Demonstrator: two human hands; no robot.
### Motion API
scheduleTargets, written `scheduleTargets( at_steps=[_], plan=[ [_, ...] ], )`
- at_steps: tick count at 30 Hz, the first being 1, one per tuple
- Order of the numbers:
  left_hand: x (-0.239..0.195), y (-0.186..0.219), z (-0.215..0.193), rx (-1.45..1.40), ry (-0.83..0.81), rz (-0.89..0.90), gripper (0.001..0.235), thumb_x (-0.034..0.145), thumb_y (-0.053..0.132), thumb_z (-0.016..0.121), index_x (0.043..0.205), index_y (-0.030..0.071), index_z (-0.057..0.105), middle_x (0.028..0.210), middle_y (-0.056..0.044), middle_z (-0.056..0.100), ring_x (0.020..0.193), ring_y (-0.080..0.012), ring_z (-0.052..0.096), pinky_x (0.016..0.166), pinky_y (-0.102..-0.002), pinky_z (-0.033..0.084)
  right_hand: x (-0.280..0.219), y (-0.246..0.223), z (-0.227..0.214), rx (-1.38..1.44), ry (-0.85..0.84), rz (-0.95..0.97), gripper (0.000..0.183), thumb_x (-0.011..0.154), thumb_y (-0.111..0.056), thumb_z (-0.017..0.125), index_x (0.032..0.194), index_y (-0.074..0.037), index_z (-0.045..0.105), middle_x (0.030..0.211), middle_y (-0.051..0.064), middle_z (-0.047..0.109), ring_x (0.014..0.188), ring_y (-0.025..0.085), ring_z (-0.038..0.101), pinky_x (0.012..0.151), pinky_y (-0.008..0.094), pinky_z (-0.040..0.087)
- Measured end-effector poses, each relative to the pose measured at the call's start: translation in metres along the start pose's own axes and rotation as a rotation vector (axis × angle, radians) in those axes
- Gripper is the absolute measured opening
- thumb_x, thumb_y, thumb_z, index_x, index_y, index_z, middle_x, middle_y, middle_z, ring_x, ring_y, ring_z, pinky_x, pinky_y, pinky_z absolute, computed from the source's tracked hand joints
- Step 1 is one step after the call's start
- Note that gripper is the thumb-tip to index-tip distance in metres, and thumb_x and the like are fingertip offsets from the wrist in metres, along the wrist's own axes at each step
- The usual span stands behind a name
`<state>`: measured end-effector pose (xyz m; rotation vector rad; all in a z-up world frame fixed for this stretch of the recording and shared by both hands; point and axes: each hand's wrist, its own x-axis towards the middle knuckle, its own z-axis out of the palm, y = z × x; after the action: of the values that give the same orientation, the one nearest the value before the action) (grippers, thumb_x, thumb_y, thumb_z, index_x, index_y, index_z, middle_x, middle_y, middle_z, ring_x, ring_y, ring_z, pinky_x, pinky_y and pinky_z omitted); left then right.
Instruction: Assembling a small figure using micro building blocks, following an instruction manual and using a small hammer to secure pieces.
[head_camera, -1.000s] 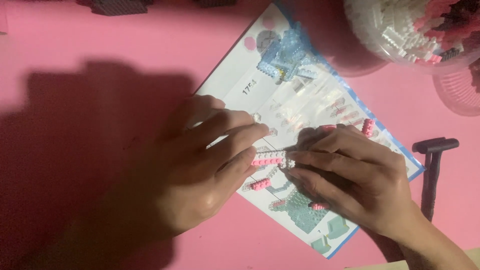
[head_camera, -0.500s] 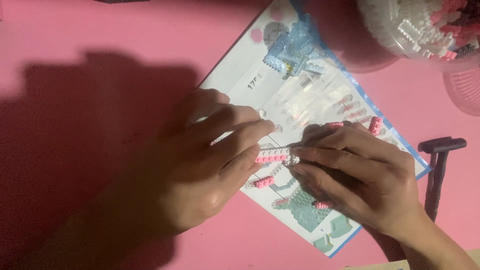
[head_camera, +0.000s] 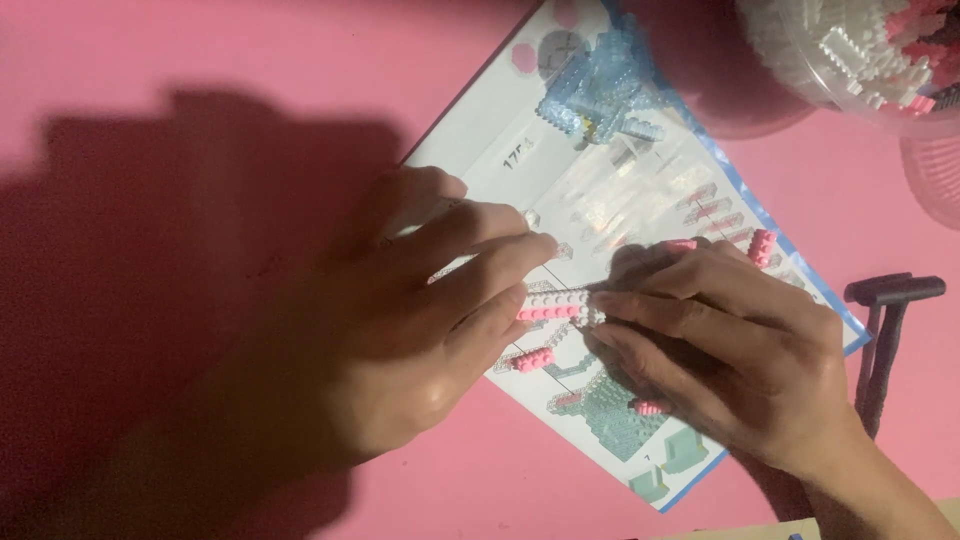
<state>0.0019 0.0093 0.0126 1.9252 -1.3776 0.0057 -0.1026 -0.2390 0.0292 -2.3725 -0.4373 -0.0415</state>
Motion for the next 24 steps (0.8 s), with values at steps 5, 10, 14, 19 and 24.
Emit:
scheduleTargets(
  at_steps=[5,10,14,19,24],
  plan=[
    [0.000,0.000,0.004,-0.038,-0.024,-0.034,0.022,0.105,-0.004,0.073,0.123,-0.001,0.061,0.107,-0.011,0.057,0.096,-0.0313,0.053,0.095,-0.043,0.045,0.002,-0.006,-0.002,-0.044,-0.017,-0.002,0.022,0.089,-0.007,0.079,0.104,0.008,0.076,0.097,0.018,0.073,0.091,0.029,0.077,0.089,0.038,0.065],
    [0.000,0.001,0.005,-0.047,-0.019,-0.056,0.021,0.106,-0.008,0.071,0.121,0.001,0.059,0.096,-0.008,0.053,0.090,-0.0277,0.050,0.091,-0.039,0.043,0.006,-0.016,-0.005,-0.141,-0.063,-0.031,0.020,0.091,-0.001,0.079,0.106,0.012,0.073,0.106,0.026,0.073,0.098,0.034,0.078,0.087,0.040,0.065],
    [-0.004,-0.004,0.010,0.019,-0.033,0.067,0.006,0.109,-0.006,0.058,0.114,-0.003,0.060,0.125,-0.014,0.061,0.107,-0.0307,0.058,0.100,-0.049,0.046,0.006,-0.017,-0.003,-0.175,-0.036,-0.076,0.019,0.092,0.000,0.083,0.103,0.011,0.072,0.100,0.022,0.072,0.089,0.032,0.076,0.076,0.041,0.060],
    [-0.004,-0.006,0.013,-0.088,-0.016,0.064,0.018,0.106,-0.007,0.071,0.113,0.001,0.056,0.131,-0.016,0.063,0.115,-0.0354,0.060,0.107,-0.052,0.047,0.006,-0.017,0.002,-0.243,0.009,-0.108,0.017,0.093,-0.004,0.084,0.098,0.009,0.075,0.104,0.022,0.075,0.089,0.027,0.076,0.076,0.038,0.062],
    [0.001,-0.005,0.014,0.093,0.059,0.159,0.019,0.105,-0.005,0.073,0.092,-0.002,0.061,0.130,-0.015,0.066,0.114,-0.0324,0.066,0.096,-0.051,0.051,0.001,-0.019,-0.015,-0.034,-0.050,0.008,0.031,0.089,-0.011,0.078,0.113,0.009,0.072,0.119,0.027,0.074,0.108,0.035,0.079,0.099,0.041,0.063]
  ],
)
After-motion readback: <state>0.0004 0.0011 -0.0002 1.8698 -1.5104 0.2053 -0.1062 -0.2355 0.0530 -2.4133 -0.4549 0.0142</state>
